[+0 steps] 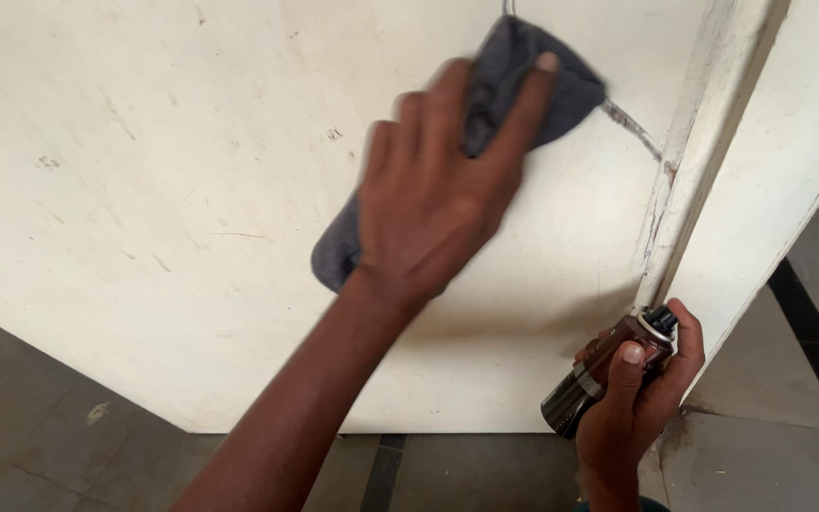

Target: The person sits on the floor and repeatedly sprays a cleaning agent onto a white wall while wiping the surface with a dark cloth. The person focuses on the lower section of the wall, moving the cloth in circular and back-and-forth motions to remove marks.

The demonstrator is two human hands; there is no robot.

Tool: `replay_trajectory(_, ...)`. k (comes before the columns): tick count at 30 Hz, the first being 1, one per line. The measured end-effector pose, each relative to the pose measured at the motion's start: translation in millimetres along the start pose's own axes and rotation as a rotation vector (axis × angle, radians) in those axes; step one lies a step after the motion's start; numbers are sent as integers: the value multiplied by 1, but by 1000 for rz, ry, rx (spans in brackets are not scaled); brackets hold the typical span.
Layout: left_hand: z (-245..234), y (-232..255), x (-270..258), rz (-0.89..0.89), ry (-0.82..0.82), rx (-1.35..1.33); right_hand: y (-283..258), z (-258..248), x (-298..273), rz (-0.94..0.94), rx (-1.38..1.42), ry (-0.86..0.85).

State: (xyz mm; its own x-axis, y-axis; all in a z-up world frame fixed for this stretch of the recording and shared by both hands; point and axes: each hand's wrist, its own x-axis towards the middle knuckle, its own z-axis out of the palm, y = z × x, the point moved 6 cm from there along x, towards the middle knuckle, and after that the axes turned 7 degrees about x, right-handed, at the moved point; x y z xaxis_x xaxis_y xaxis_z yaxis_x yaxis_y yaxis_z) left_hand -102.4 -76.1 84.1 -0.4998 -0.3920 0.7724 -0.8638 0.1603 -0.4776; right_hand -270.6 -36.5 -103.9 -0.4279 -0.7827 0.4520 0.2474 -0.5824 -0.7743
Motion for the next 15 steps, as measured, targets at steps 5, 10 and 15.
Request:
replay_trajectory(5, -16, 89, -20, 540, 33, 140, -11, -2, -1, -54, 1, 52)
replay_trajectory(10, -10, 83, -17, 403, 49, 152, -22, -13, 1, -72, -3, 68)
replay_trajectory(15, -11, 57, 14, 182, 135, 119, -20, -10, 5, -12, 72, 100)
